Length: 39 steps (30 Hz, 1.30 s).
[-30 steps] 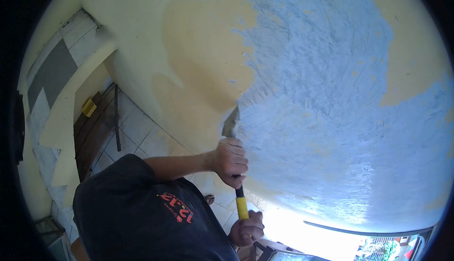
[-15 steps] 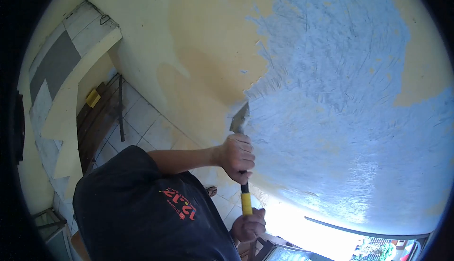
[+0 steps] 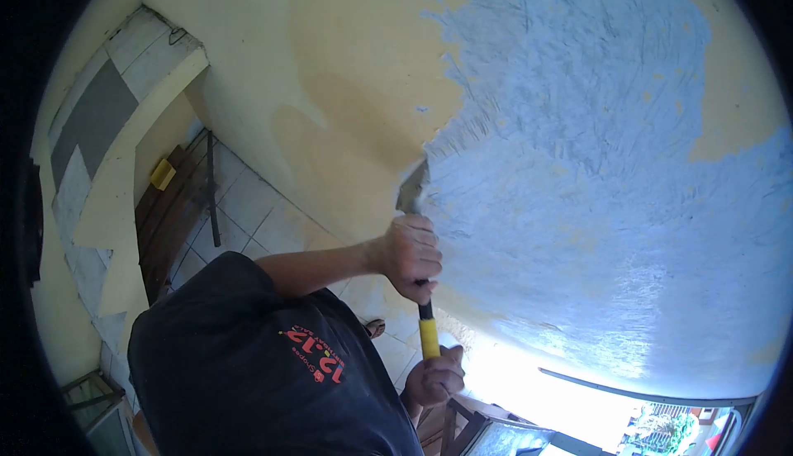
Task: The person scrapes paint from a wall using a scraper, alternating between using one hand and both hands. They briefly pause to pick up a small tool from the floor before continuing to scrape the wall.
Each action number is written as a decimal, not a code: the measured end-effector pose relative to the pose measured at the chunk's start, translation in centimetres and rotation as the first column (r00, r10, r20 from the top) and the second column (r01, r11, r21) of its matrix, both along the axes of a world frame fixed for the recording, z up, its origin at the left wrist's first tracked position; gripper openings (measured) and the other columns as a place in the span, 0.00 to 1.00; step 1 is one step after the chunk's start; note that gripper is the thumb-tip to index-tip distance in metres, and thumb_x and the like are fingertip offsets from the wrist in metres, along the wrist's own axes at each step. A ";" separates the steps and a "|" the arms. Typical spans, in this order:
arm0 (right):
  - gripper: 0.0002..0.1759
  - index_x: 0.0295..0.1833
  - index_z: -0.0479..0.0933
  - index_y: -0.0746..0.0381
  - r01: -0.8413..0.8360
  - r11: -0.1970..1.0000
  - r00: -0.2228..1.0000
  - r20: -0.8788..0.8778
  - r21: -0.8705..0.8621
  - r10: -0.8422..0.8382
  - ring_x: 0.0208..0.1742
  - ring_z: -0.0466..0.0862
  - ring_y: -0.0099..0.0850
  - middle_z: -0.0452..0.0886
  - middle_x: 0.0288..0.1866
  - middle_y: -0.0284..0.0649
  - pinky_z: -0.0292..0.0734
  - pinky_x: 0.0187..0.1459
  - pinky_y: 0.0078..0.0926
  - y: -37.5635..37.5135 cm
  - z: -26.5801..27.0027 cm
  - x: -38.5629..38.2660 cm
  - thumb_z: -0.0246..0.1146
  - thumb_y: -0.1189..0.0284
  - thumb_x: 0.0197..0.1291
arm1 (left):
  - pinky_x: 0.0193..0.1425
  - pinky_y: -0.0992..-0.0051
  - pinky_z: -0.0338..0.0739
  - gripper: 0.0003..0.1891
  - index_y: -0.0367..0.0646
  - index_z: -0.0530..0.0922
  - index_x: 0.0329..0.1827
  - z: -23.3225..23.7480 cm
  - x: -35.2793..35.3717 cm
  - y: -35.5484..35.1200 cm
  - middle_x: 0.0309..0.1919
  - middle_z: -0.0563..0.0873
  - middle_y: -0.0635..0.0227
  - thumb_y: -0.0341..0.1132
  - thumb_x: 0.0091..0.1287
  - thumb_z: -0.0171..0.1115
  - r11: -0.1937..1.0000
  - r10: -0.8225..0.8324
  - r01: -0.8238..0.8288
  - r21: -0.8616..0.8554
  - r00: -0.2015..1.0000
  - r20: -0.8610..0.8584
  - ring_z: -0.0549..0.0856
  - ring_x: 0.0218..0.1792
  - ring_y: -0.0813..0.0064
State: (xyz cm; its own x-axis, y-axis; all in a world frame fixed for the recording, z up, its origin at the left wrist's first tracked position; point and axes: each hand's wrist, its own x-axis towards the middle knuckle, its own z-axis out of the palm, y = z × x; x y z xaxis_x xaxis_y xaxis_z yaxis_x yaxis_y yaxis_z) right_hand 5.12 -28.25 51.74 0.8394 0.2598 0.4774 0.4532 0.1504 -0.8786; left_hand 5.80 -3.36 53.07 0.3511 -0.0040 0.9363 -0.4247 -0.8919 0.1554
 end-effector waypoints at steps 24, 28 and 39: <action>0.19 0.14 0.54 0.51 -0.175 0.842 0.985 0.103 0.510 0.142 0.23 0.64 0.24 0.60 0.12 0.30 0.65 0.43 0.27 0.5 -2.1 1.2 0.51 0.63 0.52 | 0.27 0.68 0.67 0.15 0.52 0.65 0.11 -0.4 0.2 -0.9 0.12 0.68 0.74 0.44 0.43 0.62 1.000 0.004 -0.004 -0.028 1.000 0.007 0.71 0.17 0.70; 0.22 0.14 0.53 0.50 -0.170 0.940 0.985 0.063 0.297 0.158 0.23 0.62 0.23 0.60 0.11 0.29 0.62 0.43 0.26 1.8 -2.3 1.4 0.51 0.65 0.58 | 0.28 0.68 0.68 0.15 0.52 0.66 0.10 -0.4 -0.2 0.7 0.12 0.69 0.74 0.44 0.43 0.63 0.998 0.058 -0.056 0.024 0.996 -0.063 0.72 0.17 0.70; 0.22 0.18 0.55 0.50 0.241 0.942 0.967 -0.023 -0.232 -0.253 0.19 0.64 0.23 0.62 0.13 0.28 0.70 0.39 0.27 -2.2 -2.8 0.6 0.49 0.63 0.67 | 0.27 0.69 0.67 0.14 0.53 0.66 0.11 -0.2 -0.1 -0.4 0.12 0.68 0.76 0.43 0.43 0.62 1.000 -0.010 0.010 0.005 1.000 -0.004 0.72 0.17 0.71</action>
